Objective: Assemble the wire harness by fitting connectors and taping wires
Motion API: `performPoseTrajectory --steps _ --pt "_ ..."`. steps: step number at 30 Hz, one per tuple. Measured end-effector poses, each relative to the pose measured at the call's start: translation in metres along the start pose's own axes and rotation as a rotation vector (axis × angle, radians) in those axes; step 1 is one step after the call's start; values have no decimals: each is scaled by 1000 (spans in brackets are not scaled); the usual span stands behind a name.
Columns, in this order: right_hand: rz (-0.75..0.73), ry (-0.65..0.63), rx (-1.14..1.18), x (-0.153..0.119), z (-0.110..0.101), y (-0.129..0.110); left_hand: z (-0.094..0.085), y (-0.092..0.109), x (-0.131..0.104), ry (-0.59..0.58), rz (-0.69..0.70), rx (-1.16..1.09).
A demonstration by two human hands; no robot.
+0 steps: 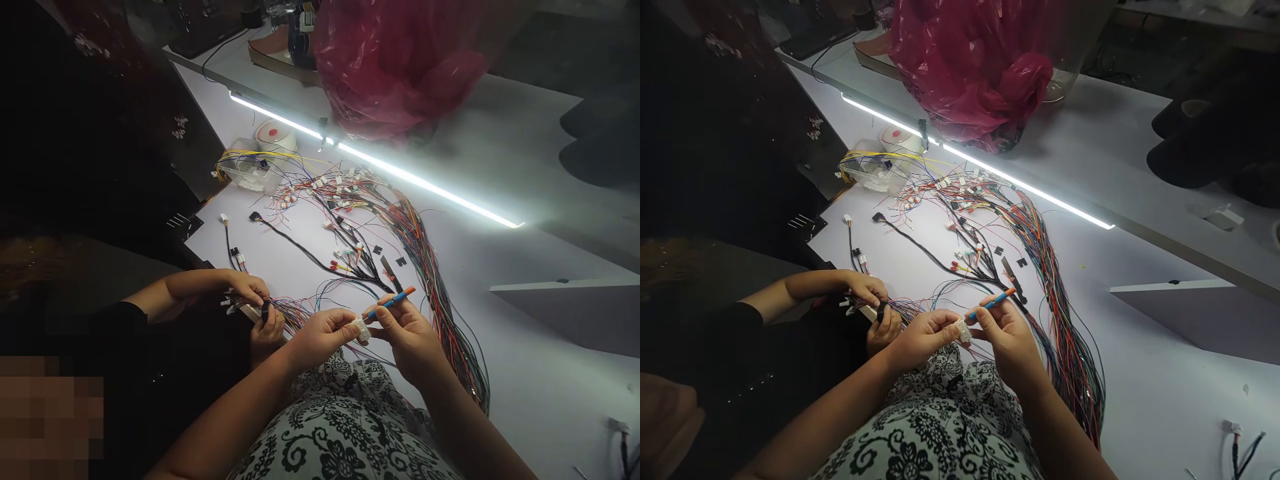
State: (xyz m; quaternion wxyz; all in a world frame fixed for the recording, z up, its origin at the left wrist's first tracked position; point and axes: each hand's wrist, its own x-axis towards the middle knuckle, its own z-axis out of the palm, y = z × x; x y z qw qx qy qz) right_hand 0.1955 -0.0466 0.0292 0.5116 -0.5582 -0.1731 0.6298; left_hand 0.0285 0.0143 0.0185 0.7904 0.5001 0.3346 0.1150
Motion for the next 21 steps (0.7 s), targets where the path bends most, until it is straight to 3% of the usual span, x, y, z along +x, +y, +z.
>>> performPoseTrajectory --steps 10,16,21 --pt "-7 18 5 0 -3 0 -4 -1 3 -53 -22 -44" --pt "-153 107 -262 4 -22 -8 -4 -6 4 -13 35 -48" --pt "-162 49 -144 -2 -19 -11 -4 -7 4 -12 55 -41"
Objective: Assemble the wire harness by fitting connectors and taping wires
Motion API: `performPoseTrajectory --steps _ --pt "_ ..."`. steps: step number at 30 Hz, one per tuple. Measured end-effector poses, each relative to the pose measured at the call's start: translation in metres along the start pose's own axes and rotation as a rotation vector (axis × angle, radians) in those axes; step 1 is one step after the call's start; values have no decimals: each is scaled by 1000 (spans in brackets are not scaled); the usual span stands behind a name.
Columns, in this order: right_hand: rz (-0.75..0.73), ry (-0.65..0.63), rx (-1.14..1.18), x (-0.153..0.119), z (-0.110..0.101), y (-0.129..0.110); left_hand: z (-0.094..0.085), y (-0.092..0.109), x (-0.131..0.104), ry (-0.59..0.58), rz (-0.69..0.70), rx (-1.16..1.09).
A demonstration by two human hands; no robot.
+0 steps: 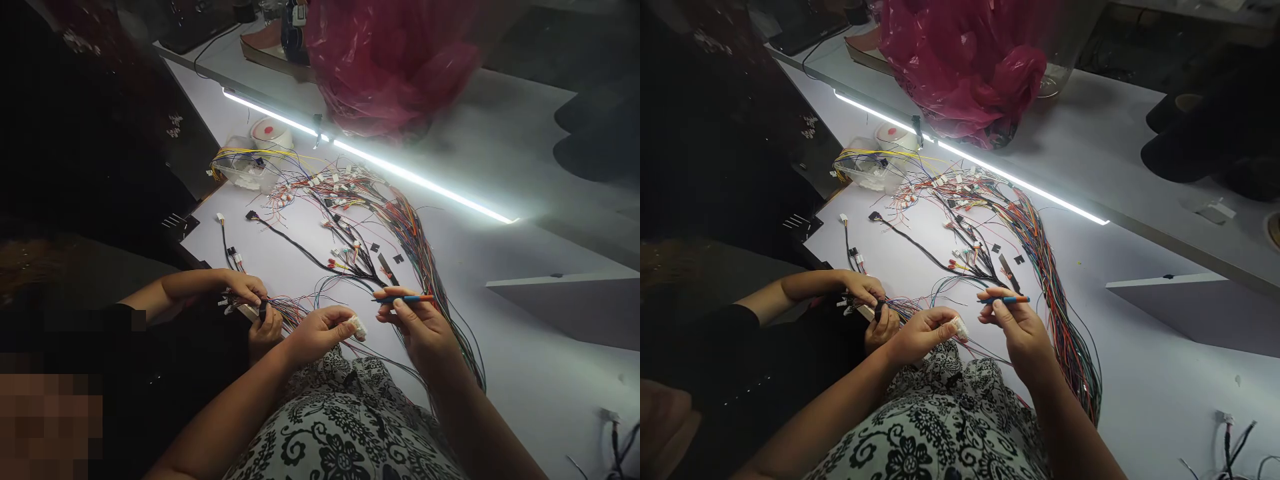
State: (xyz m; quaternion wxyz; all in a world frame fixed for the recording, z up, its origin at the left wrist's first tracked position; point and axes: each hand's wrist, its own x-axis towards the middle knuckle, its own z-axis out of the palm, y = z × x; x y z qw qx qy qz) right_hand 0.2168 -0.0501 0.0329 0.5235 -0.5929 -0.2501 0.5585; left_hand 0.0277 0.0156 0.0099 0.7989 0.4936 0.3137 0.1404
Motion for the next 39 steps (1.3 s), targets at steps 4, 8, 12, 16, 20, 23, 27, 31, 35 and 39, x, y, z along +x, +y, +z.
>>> performPoseTrajectory --steps 4,8,12,16,20,23,27,31,35,39 --pt "29 23 161 -1 5 8 0 -2 1 -10 -11 -16" --pt "89 3 217 -1 6 12 -1 -4 1 2 0 -4" --pt "60 -50 93 -6 9 9 -3 -1 0 -29 -6 18" --pt "41 -92 44 -8 14 7 -4 1 0 -50 1 12" --pt "22 -98 68 -7 18 7 -6 1 -1 -70 -10 -67" --pt "2 -101 62 -7 20 8 -7 1 -1 -76 -19 -88" --pt "-30 -97 37 -7 21 9 -9 1 -2 -91 -60 -119" --pt "-32 -114 36 -8 22 10 -10 1 -1 -127 -69 -159" --pt "-26 -123 6 -7 23 10 -14 -2 -2 -153 -112 -142" --pt "-22 -120 3 -7 26 11 -18 -5 -1 -196 -131 -163"
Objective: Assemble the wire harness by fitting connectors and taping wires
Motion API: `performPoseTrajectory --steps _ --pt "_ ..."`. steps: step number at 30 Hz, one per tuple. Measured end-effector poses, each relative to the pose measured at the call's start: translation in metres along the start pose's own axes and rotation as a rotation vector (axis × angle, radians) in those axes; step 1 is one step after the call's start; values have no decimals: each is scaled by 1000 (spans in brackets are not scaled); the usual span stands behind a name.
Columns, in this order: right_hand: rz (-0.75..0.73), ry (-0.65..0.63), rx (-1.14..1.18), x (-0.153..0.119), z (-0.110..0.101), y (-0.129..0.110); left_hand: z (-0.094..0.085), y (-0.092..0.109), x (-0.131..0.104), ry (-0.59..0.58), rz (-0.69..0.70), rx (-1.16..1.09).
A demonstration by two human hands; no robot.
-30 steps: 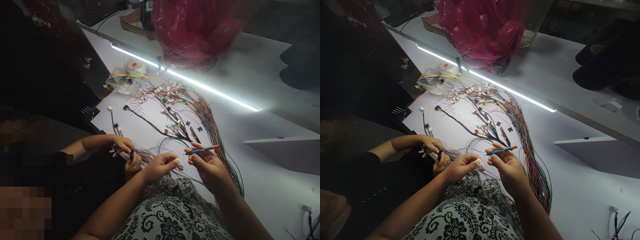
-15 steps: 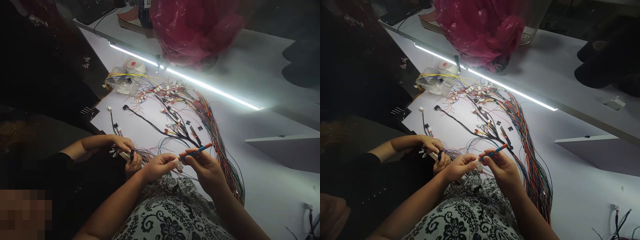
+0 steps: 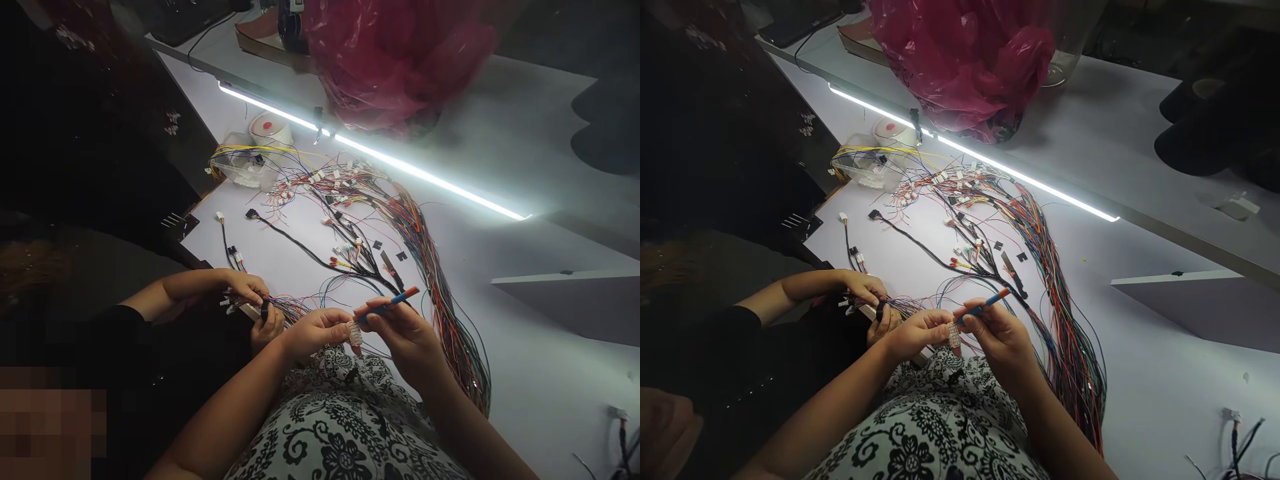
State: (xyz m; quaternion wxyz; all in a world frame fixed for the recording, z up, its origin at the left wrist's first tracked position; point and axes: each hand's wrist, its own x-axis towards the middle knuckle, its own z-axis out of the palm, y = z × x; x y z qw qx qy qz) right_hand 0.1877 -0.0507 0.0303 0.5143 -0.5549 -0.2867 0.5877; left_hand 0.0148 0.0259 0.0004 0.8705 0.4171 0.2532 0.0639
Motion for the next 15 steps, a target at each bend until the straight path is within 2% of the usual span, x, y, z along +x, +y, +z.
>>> performPoseTrajectory --steps 7,15 --pt "32 25 54 -1 7 2 -1 6 0 -46 -11 12" --pt "37 5 108 -2 5 8 -5 -4 -2 -38 -24 -57"
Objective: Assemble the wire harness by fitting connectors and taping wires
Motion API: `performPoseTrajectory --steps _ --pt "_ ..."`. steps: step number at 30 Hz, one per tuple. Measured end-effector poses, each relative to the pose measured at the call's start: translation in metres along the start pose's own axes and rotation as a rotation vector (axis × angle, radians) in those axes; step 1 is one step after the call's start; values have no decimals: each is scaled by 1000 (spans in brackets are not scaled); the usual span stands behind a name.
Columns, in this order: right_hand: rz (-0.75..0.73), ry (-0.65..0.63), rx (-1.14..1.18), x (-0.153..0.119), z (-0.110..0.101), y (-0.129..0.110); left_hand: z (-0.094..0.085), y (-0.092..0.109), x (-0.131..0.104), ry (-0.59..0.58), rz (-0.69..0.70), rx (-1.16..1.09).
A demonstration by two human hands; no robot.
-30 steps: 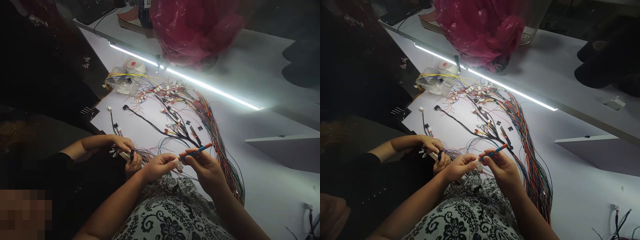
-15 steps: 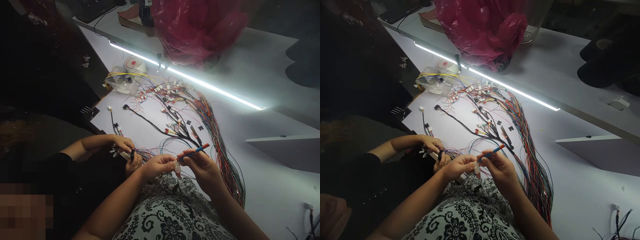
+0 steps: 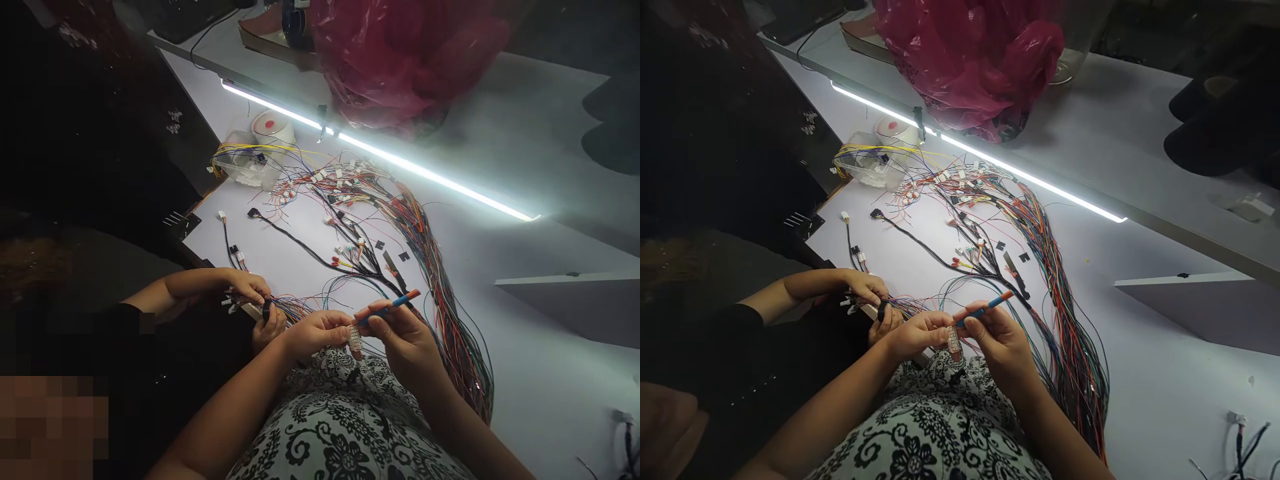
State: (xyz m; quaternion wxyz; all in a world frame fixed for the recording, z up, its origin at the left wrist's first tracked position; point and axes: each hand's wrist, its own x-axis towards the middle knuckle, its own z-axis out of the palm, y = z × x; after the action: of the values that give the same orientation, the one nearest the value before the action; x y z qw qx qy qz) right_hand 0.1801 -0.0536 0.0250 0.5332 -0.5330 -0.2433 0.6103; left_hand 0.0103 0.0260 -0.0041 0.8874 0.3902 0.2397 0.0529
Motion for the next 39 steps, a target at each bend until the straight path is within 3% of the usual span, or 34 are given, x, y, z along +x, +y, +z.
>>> performPoseTrajectory --steps 23,32,39 --pt "13 33 -62 -1 3 1 -1 -2 1 -24 -21 -64" --pt "-87 -49 -217 -2 0 -6 1 -2 2 -20 -1 -60" --pt "-224 -74 -579 3 -11 -5 4 -5 2 37 59 -47"
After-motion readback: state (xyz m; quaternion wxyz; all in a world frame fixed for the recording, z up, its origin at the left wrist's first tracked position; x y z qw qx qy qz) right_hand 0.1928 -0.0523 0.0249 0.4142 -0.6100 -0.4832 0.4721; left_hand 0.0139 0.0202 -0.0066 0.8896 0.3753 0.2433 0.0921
